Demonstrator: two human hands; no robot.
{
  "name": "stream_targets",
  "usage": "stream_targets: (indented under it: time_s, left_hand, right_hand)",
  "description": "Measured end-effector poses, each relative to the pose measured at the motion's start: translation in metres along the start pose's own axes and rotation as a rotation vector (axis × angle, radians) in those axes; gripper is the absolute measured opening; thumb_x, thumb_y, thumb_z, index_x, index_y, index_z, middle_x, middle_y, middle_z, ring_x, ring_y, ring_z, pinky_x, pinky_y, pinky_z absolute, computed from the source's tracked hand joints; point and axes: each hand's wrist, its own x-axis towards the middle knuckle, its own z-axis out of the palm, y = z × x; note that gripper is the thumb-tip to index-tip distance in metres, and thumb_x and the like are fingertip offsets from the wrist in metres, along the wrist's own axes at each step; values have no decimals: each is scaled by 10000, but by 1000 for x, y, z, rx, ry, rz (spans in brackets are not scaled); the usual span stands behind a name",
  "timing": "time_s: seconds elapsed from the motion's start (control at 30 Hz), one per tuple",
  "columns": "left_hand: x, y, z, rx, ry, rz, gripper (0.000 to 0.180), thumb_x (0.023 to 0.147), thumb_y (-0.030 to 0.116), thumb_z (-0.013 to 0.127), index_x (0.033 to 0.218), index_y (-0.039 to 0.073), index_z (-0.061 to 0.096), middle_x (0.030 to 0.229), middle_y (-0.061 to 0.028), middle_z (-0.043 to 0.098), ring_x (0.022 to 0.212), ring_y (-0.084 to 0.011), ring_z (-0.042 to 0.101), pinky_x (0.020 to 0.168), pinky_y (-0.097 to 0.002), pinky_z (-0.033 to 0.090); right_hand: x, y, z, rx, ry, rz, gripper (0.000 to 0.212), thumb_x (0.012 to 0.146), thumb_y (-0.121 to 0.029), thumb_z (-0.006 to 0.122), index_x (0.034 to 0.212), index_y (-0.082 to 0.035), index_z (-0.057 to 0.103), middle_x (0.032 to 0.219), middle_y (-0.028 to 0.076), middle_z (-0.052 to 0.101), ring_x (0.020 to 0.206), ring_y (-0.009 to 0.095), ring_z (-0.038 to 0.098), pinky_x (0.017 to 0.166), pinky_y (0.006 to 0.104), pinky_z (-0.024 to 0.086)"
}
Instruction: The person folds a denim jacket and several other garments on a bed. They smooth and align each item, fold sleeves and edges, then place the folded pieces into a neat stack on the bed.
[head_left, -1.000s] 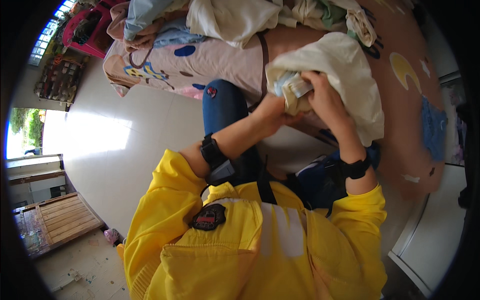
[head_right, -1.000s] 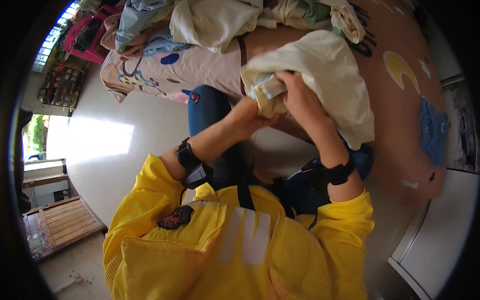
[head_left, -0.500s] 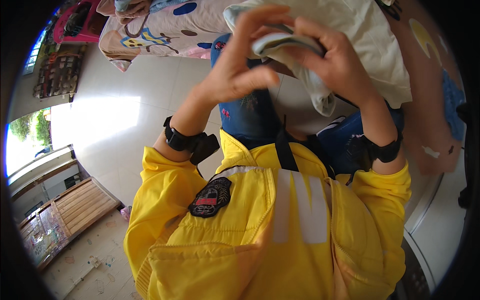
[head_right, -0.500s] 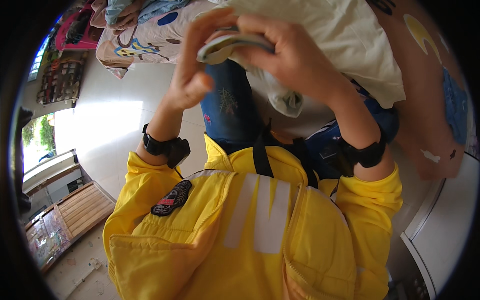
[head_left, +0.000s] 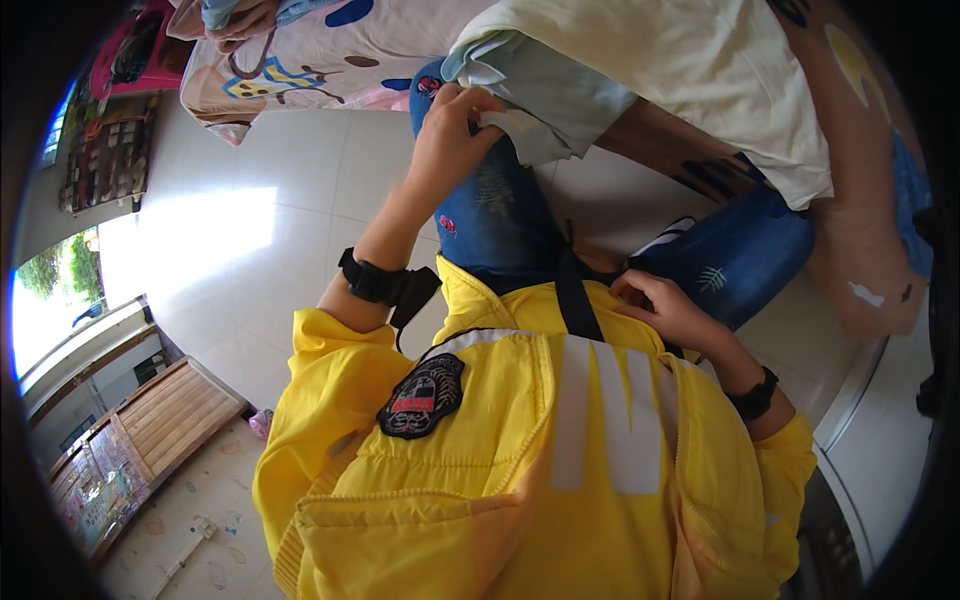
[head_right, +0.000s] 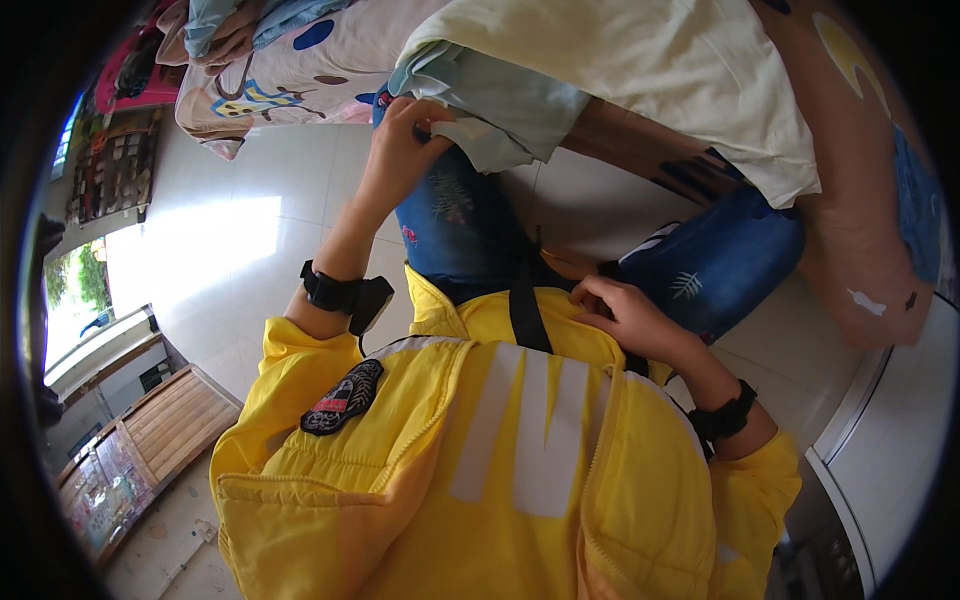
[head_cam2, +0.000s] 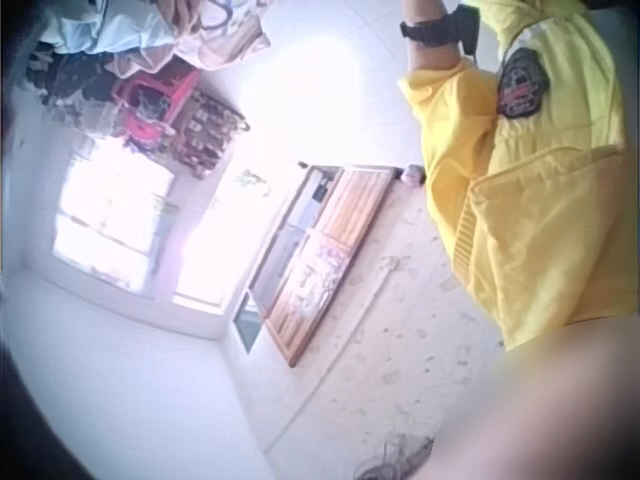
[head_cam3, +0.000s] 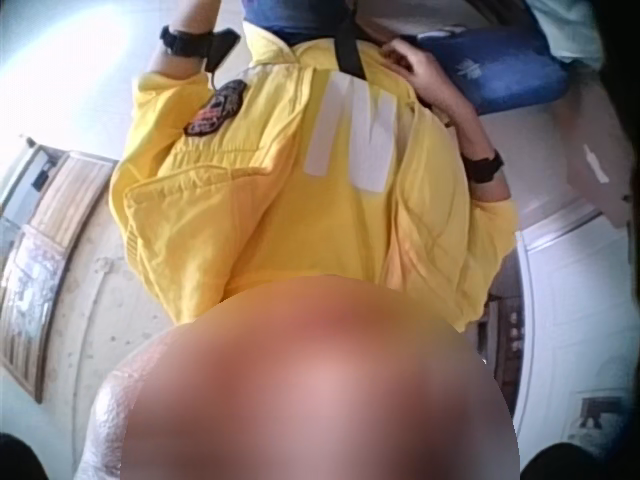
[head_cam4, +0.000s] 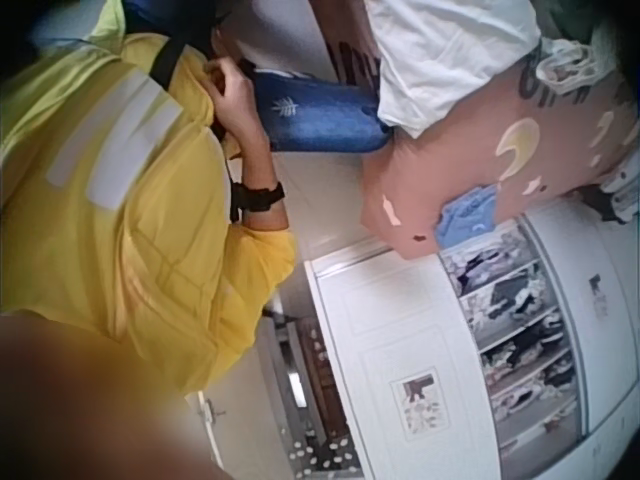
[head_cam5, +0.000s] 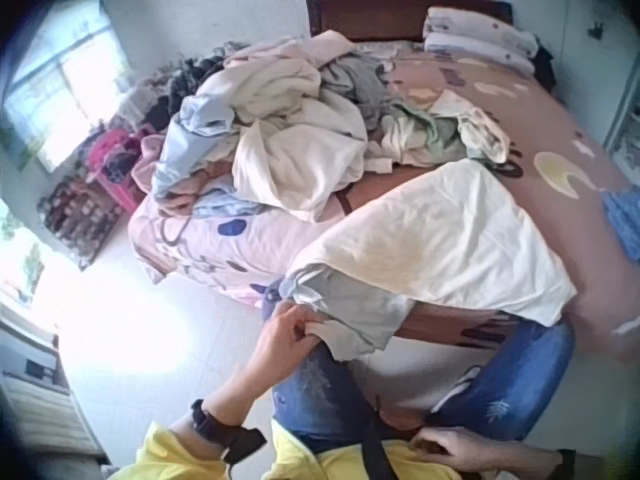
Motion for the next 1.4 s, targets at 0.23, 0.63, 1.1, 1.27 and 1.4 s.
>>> stream_targets:
  time_s: [0.23,0.63,1.1,1.27,1.4]
  left_hand:
    - [-6,6,5,1,-11,-65,199,788,113,712,976,68,661,904,-87,573,785,-229,619,738,-335,514]
    - [-12,4,23,127,132,-90,192,738,153,723,910,99,658,836,-34,582,730,-192,624,668,-323,503]
    - [-25,-5,30,52,311,155,244,683,68,711,923,102,685,1049,-73,592,922,-259,602,787,-359,505]
    - [-24,-6,29,205,365,234,184,737,97,745,902,67,670,1056,-70,607,963,-279,592,889,-395,462]
    - [-29,3,28,240,238,389,195,779,119,728,923,46,618,947,-93,609,956,-311,588,910,-419,431]
  right_hand:
    - [-14,10,-13,-71,-122,228,182,898,-115,661,1004,20,600,868,142,679,742,234,632,675,337,495]
    - [9,0,-23,-927,165,72,187,836,-66,613,1002,-10,548,943,180,637,895,358,669,753,433,556]
    - [115,-49,41,-339,-397,-342,109,814,34,535,909,63,580,945,244,626,990,437,606,830,459,489]
    - [123,-34,32,-181,-278,-295,152,859,-88,646,878,58,606,870,241,662,851,400,650,752,428,504]
    - [129,-15,4,-30,215,-83,397,851,-254,766,1114,-3,606,951,135,682,834,224,658,757,352,519]
